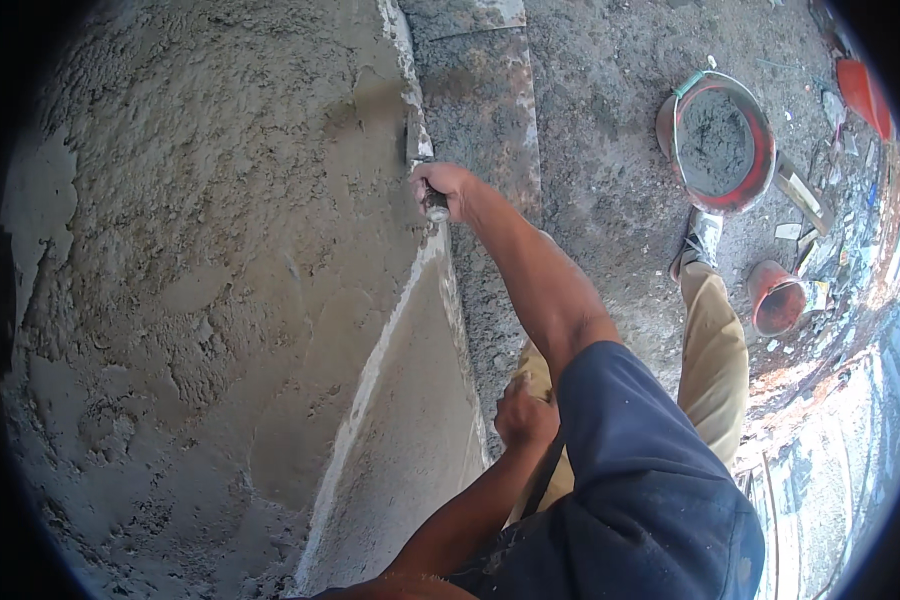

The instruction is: The person plasters a wall by scooping mortar from a bucket with a trowel and applying and smoothing it onto the wall surface.

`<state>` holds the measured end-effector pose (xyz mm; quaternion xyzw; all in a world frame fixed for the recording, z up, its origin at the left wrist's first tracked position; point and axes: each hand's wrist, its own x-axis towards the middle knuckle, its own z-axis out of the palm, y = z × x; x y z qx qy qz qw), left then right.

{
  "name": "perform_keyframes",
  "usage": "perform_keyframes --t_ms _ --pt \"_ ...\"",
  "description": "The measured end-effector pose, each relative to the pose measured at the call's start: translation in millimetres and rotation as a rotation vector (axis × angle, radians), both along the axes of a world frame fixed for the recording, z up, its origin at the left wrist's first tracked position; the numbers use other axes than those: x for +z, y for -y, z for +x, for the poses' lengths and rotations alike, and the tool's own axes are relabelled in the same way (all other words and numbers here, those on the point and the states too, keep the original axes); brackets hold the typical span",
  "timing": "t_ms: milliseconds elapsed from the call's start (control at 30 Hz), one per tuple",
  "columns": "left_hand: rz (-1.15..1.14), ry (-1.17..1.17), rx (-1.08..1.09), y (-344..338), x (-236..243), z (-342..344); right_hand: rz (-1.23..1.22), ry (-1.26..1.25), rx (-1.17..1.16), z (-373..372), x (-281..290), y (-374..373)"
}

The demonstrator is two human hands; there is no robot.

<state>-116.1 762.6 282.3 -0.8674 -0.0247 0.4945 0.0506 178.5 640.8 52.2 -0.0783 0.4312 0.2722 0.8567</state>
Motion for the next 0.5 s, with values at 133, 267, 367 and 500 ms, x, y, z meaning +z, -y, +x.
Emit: perform_keyframes --t_ms 133,267,367,500 --pt "0.012 -0.002 0.063 1 2 -13 -0.156 0.285 -0.066 97 31 63" --pt "0.034 -0.032 0.079 12 6 -17 -0.541 0.385 0.097 104 104 74" --pt "0.032 -0.057 0.08 19 8 -11 -0.771 0.496 0.122 46 128 45" --pt "0.03 -0.076 0.083 24 9 -3 -1.204 0.448 0.335 4 95 27"
